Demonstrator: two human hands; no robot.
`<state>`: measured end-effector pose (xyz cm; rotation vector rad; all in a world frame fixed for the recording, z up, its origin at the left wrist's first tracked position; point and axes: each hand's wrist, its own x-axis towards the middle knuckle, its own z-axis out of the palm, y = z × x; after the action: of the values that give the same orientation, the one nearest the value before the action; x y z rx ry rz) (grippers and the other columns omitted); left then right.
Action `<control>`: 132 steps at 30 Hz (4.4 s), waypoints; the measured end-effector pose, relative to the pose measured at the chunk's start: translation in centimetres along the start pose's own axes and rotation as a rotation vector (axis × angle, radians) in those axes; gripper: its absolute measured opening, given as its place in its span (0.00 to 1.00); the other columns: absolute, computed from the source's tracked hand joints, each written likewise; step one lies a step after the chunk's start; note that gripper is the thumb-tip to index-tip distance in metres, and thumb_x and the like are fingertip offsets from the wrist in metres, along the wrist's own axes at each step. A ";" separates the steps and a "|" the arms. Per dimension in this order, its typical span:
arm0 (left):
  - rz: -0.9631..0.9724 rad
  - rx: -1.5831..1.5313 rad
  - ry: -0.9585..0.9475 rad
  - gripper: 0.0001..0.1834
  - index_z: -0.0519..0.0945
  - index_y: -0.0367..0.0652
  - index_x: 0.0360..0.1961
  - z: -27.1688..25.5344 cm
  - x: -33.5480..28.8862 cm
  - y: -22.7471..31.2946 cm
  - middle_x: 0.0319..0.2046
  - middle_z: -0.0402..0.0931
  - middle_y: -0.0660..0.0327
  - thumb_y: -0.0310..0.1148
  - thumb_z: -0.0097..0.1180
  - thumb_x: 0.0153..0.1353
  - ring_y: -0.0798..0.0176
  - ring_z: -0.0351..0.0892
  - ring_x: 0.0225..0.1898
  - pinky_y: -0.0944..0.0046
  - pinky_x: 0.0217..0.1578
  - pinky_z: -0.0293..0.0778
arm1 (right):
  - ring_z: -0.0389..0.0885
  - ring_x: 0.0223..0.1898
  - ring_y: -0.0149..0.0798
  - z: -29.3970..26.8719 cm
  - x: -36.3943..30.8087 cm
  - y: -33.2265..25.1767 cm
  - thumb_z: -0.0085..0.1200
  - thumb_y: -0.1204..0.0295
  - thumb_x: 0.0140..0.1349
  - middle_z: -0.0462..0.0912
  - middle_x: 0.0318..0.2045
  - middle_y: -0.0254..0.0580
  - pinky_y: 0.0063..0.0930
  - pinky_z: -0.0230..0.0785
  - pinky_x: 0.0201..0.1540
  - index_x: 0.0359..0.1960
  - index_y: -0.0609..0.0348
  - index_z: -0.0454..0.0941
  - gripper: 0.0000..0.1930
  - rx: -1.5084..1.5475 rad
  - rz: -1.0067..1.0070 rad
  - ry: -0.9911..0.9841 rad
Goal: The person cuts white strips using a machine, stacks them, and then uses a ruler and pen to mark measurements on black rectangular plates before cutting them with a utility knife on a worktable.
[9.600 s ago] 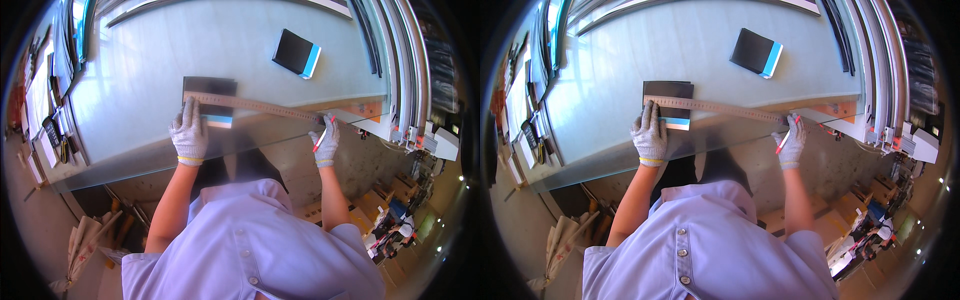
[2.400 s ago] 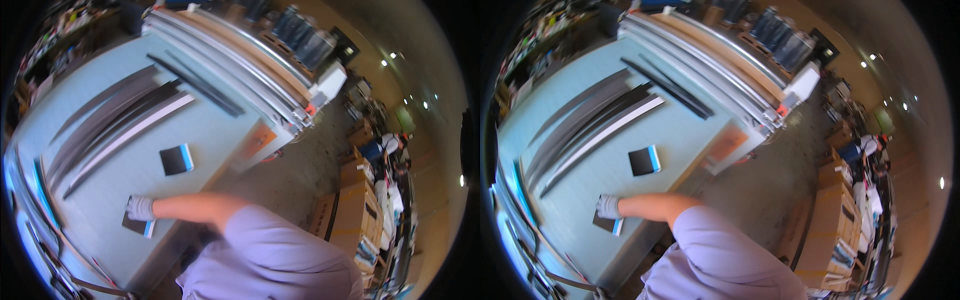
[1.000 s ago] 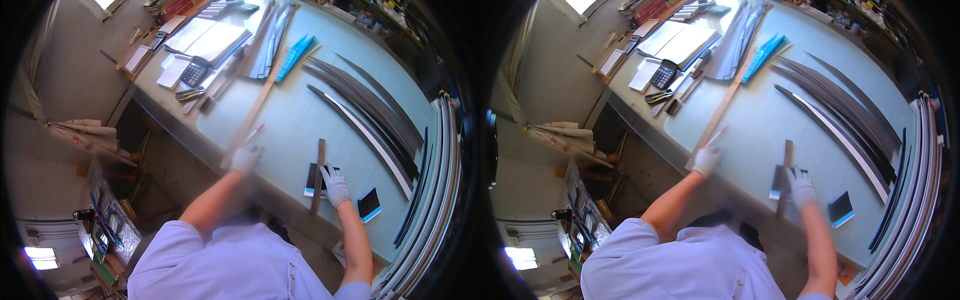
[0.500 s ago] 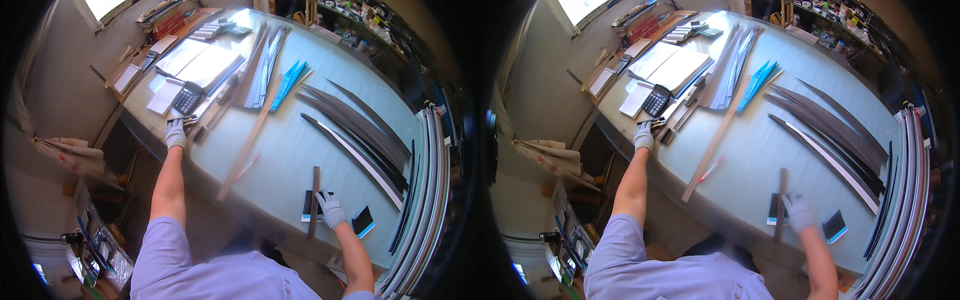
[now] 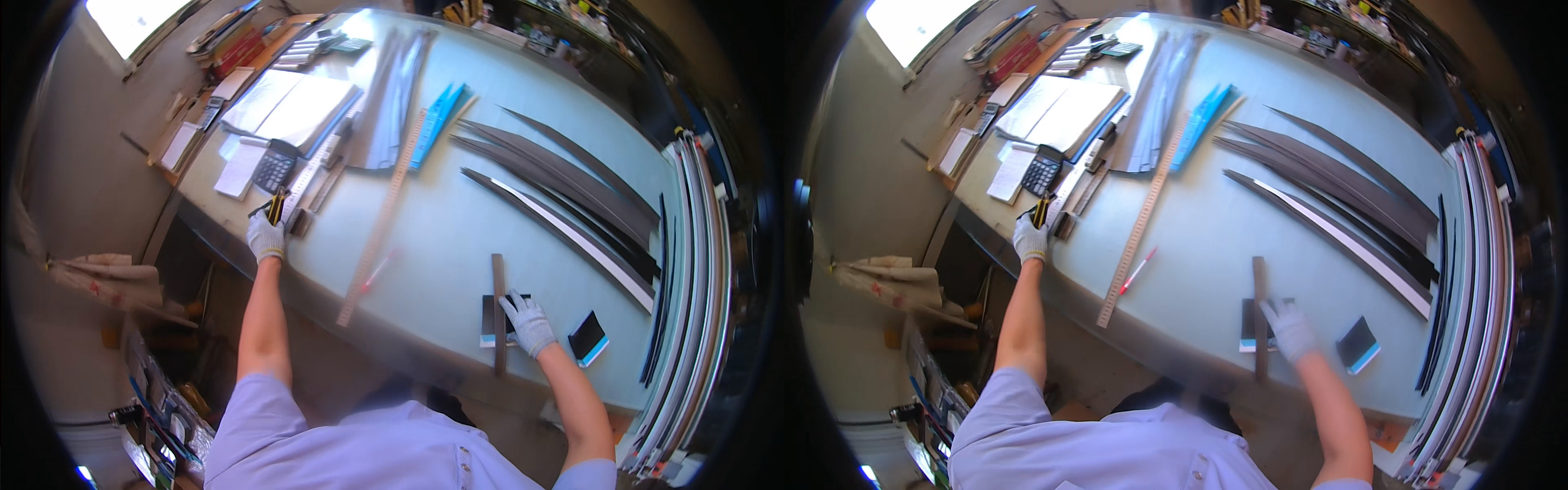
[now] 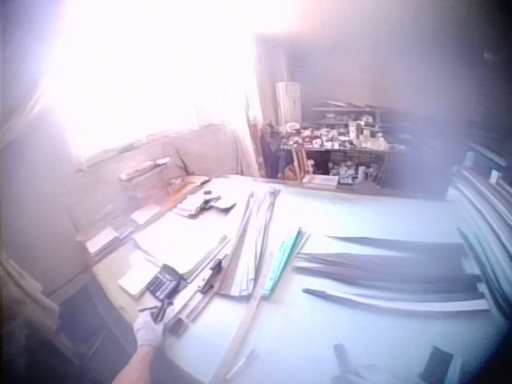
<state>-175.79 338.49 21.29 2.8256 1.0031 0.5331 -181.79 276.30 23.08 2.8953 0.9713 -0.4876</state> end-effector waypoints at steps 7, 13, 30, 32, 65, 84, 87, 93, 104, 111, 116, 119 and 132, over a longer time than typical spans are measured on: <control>0.613 -0.511 -0.136 0.24 0.79 0.42 0.49 -1.4 -16.2 22.7 0.46 0.79 0.52 0.29 0.69 0.49 0.45 0.77 0.52 0.49 0.54 0.71 | 0.75 0.56 0.53 1.0 -0.5 1.2 0.64 0.72 0.51 0.71 0.61 0.55 0.42 0.69 0.59 0.68 0.56 0.65 0.39 0.070 -0.028 0.120; 1.273 -0.431 -0.432 0.20 0.80 0.46 0.51 0.9 -26.3 41.0 0.48 0.80 0.56 0.32 0.65 0.55 0.49 0.75 0.56 0.49 0.60 0.68 | 0.75 0.58 0.46 1.0 0.5 1.0 0.66 0.66 0.53 0.75 0.58 0.47 0.38 0.67 0.59 0.66 0.53 0.69 0.36 0.025 0.052 -0.015; 1.147 -0.617 -0.268 0.09 0.77 0.41 0.37 0.0 -36.0 28.5 0.48 0.75 0.50 0.26 0.57 0.53 0.42 0.75 0.48 0.45 0.51 0.70 | 0.77 0.56 0.44 3.8 0.4 1.5 0.49 0.68 0.65 0.72 0.63 0.51 0.39 0.69 0.57 0.63 0.52 0.71 0.23 0.082 0.049 0.151; 1.148 -0.587 -0.289 0.08 0.76 0.40 0.35 0.3 -36.2 29.1 0.47 0.75 0.50 0.26 0.58 0.52 0.43 0.76 0.47 0.46 0.50 0.71 | 0.77 0.56 0.44 4.0 0.2 1.7 0.50 0.68 0.65 0.73 0.62 0.51 0.38 0.69 0.57 0.62 0.52 0.72 0.23 0.068 0.048 0.167; 1.192 -0.336 -0.396 0.14 0.78 0.44 0.48 -0.9 -37.8 32.9 0.56 0.75 0.53 0.30 0.60 0.60 0.41 0.72 0.57 0.45 0.57 0.70 | 0.73 0.35 0.48 11.8 -12.3 -7.2 0.60 0.66 0.58 0.73 0.32 0.41 0.44 0.65 0.40 0.53 0.53 0.80 0.20 0.491 0.704 0.656; 1.171 -0.266 -0.407 0.26 0.76 0.51 0.64 1.0 -38.5 32.4 0.65 0.72 0.55 0.37 0.60 0.64 0.48 0.70 0.64 0.50 0.66 0.61 | 0.70 0.28 0.44 12.7 -12.3 -6.6 0.53 0.77 0.57 0.71 0.27 0.38 0.42 0.61 0.32 0.57 0.57 0.80 0.23 0.437 0.666 0.640; 1.170 -0.253 -0.392 0.26 0.76 0.50 0.64 1.0 -38.5 32.4 0.65 0.72 0.55 0.37 0.60 0.64 0.49 0.70 0.64 0.50 0.66 0.61 | 0.71 0.28 0.44 12.7 -12.3 -6.5 0.54 0.77 0.56 0.71 0.28 0.38 0.42 0.62 0.32 0.56 0.57 0.81 0.23 0.446 0.649 0.653; 1.176 -0.234 -0.381 0.25 0.76 0.51 0.64 1.2 -38.6 32.5 0.64 0.72 0.55 0.37 0.59 0.65 0.49 0.70 0.64 0.50 0.67 0.60 | 0.72 0.29 0.44 12.8 -12.3 -6.1 0.55 0.78 0.54 0.73 0.29 0.39 0.42 0.63 0.31 0.54 0.58 0.82 0.22 0.469 0.622 0.707; 1.187 -0.217 -0.379 0.25 0.76 0.51 0.64 1.3 -38.6 32.6 0.64 0.73 0.54 0.35 0.59 0.65 0.49 0.71 0.64 0.50 0.67 0.61 | 0.73 0.31 0.45 12.9 -12.3 -6.1 0.55 0.78 0.54 0.74 0.30 0.40 0.42 0.64 0.33 0.53 0.58 0.83 0.22 0.511 0.640 0.721; 1.212 -0.231 -0.327 0.25 0.78 0.48 0.61 1.3 -38.5 32.8 0.61 0.75 0.53 0.35 0.60 0.61 0.44 0.73 0.60 0.47 0.62 0.67 | 0.75 0.32 0.46 12.8 -12.4 -6.2 0.56 0.79 0.55 0.76 0.31 0.40 0.42 0.64 0.33 0.53 0.57 0.83 0.21 0.504 0.653 0.660; 1.176 -0.238 -0.384 0.24 0.77 0.50 0.63 1.3 -38.5 32.5 0.63 0.73 0.54 0.36 0.58 0.65 0.49 0.71 0.64 0.49 0.67 0.61 | 0.73 0.30 0.45 12.9 -12.1 -6.2 0.56 0.79 0.54 0.74 0.29 0.39 0.42 0.63 0.32 0.52 0.57 0.83 0.21 0.488 0.665 0.711; 1.170 -0.238 -0.387 0.24 0.77 0.51 0.63 1.3 -38.5 32.4 0.64 0.73 0.54 0.36 0.58 0.66 0.49 0.71 0.64 0.49 0.67 0.61 | 0.73 0.30 0.45 12.8 -12.2 -6.3 0.57 0.79 0.54 0.73 0.28 0.39 0.42 0.62 0.31 0.52 0.57 0.83 0.21 0.507 0.662 0.688; 1.188 -0.251 -0.371 0.25 0.77 0.49 0.62 1.2 -38.5 32.8 0.63 0.74 0.54 0.35 0.59 0.62 0.46 0.73 0.61 0.49 0.64 0.64 | 0.76 0.33 0.46 12.0 -12.3 -5.8 0.58 0.79 0.56 0.78 0.32 0.40 0.42 0.64 0.32 0.48 0.58 0.84 0.17 0.556 0.654 0.730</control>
<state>-183.73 288.87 15.63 2.8062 -0.8189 0.1340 -197.92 272.08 15.78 3.6870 -0.2236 0.4489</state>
